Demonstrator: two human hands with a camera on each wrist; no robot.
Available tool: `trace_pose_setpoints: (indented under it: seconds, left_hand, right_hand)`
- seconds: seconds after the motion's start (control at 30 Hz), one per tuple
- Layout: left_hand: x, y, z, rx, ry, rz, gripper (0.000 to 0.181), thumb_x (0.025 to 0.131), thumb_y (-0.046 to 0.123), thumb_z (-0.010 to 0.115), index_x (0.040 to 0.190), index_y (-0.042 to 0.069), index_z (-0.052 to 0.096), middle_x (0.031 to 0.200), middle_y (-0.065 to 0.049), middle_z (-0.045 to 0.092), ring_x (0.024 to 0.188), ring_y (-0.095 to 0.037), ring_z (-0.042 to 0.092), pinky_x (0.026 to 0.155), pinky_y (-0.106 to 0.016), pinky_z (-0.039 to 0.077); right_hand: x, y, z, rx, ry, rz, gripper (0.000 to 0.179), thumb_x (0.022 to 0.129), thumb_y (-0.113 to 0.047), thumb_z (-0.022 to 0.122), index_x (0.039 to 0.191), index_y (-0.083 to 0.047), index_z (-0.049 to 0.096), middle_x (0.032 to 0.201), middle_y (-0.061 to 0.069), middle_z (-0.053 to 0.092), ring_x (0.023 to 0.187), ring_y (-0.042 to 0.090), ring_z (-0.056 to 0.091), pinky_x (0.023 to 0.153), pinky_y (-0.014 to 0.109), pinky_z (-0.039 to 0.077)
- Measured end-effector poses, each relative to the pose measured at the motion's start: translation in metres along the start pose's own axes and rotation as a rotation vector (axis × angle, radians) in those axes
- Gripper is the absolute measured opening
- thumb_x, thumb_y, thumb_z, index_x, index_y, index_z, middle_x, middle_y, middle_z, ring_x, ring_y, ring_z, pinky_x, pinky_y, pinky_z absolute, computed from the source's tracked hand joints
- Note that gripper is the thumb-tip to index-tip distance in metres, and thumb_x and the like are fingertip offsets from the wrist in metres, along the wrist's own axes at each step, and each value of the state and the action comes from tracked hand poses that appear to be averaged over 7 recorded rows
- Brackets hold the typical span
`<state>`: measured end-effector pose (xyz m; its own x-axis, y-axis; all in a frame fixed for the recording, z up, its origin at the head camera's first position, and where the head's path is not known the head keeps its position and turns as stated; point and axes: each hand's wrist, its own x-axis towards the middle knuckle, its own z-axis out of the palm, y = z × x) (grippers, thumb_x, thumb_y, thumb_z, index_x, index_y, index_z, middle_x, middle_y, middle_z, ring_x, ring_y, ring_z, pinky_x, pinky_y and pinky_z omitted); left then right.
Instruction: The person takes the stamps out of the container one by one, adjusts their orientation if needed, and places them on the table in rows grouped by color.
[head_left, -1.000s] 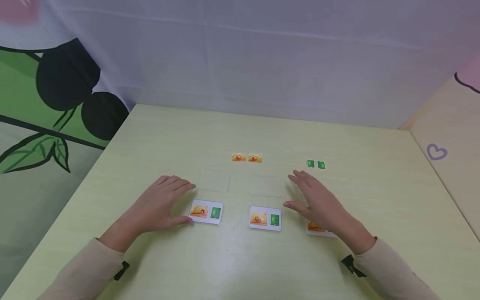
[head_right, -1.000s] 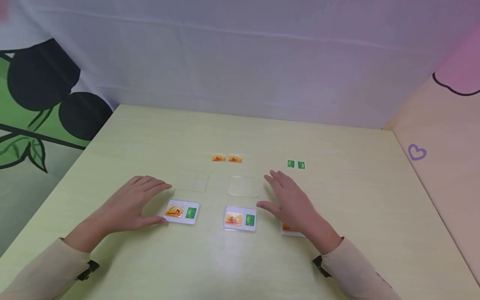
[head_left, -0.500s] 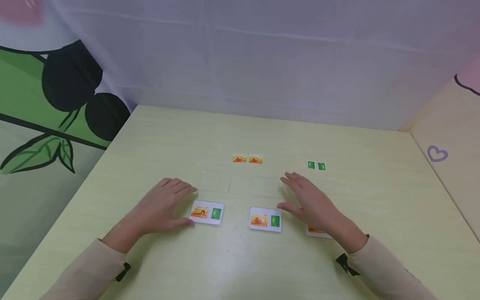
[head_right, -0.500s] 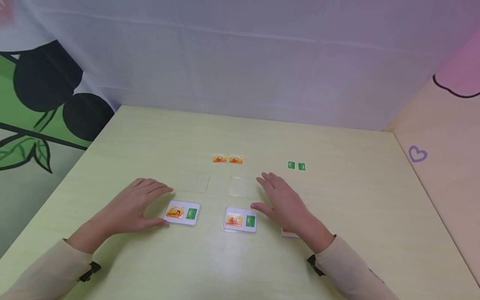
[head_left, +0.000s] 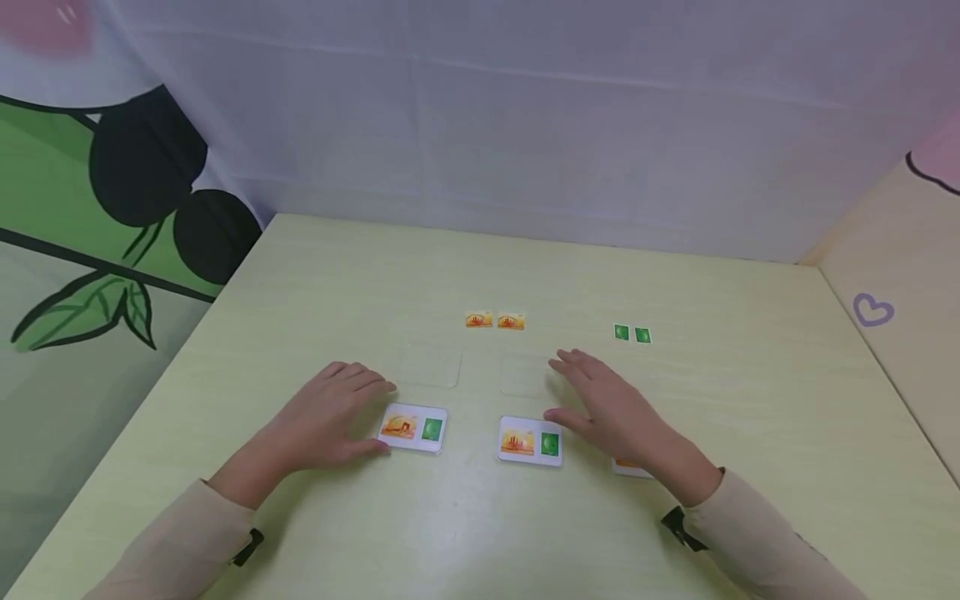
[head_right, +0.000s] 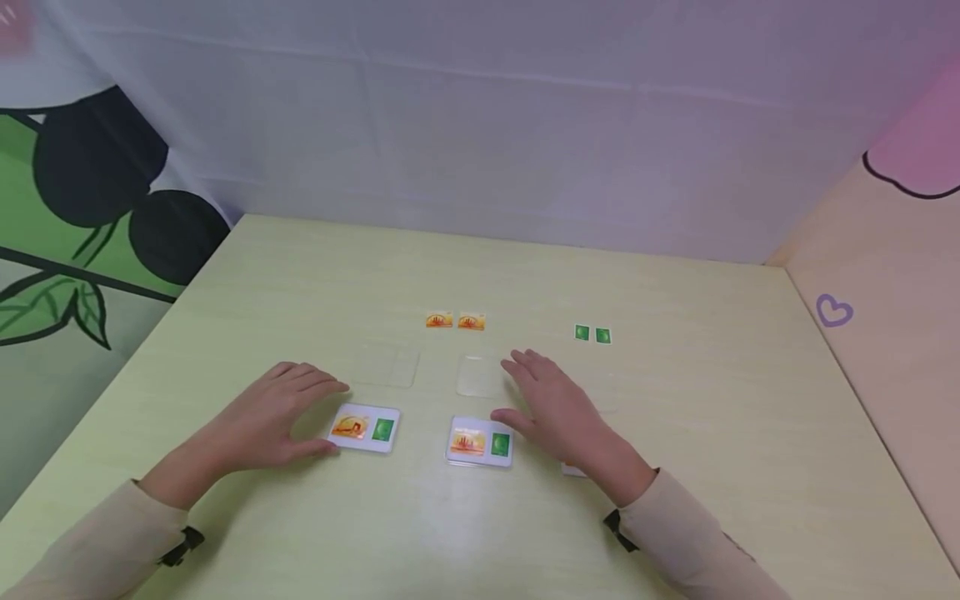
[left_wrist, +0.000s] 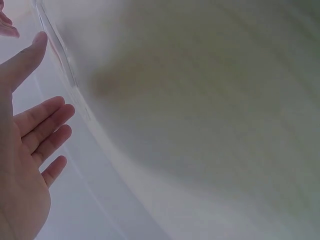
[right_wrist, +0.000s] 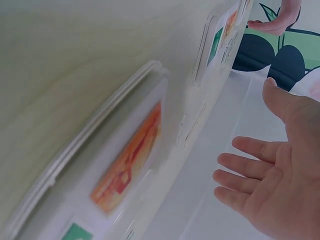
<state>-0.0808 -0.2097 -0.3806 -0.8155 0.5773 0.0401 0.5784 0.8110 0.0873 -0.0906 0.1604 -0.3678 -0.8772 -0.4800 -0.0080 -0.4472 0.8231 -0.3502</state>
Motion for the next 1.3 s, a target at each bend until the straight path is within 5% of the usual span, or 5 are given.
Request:
trace_pose_setpoints:
  seconds: [1.3]
  left_hand:
    - [-0.001,0.007,-0.001,-0.018,-0.027,0.008,0.058,0.073,0.05,0.077,0.116,0.014,0.066,0.113,0.001,0.069,0.108,-0.019,0.058,0.099,-0.045,0.042]
  right_hand:
    - [0.016,-0.026,0.001,0.048,-0.067,-0.056,0.067,0.088,-0.045,0.065,0.143,-0.011,0.045,0.151,0.007,0.042,0.144,0.028,0.035,0.113,0.046,0.035]
